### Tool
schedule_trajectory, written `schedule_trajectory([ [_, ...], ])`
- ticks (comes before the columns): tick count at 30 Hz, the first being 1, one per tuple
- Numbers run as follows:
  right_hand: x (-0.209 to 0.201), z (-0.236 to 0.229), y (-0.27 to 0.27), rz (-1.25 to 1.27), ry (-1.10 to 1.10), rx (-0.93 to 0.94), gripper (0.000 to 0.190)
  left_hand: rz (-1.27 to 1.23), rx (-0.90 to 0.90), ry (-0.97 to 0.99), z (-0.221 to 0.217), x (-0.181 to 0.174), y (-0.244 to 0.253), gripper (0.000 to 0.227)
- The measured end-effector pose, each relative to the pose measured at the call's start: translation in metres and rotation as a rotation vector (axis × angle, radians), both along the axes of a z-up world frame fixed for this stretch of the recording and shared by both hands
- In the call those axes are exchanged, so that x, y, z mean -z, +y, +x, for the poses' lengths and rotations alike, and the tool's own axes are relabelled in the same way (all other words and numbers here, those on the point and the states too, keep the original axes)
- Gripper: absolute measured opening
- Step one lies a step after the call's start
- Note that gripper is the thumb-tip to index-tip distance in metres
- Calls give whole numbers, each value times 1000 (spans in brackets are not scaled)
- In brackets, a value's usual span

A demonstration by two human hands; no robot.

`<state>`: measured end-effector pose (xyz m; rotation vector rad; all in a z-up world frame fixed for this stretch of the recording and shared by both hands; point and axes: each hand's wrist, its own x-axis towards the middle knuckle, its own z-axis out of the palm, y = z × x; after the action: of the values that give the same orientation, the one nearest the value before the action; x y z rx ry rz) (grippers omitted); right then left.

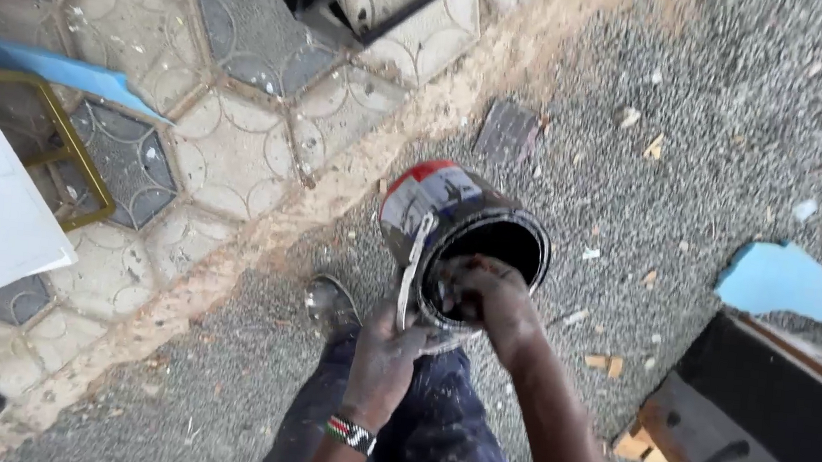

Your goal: Painting a black metal frame using a sponge applicator dipped in black paint

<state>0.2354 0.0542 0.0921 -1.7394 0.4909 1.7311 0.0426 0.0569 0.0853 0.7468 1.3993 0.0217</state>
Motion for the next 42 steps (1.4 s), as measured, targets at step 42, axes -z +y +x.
schedule_trajectory([
  [42,220,36,211,185,58,-761,44,-22,-1498,-445,-57,323,207,71],
])
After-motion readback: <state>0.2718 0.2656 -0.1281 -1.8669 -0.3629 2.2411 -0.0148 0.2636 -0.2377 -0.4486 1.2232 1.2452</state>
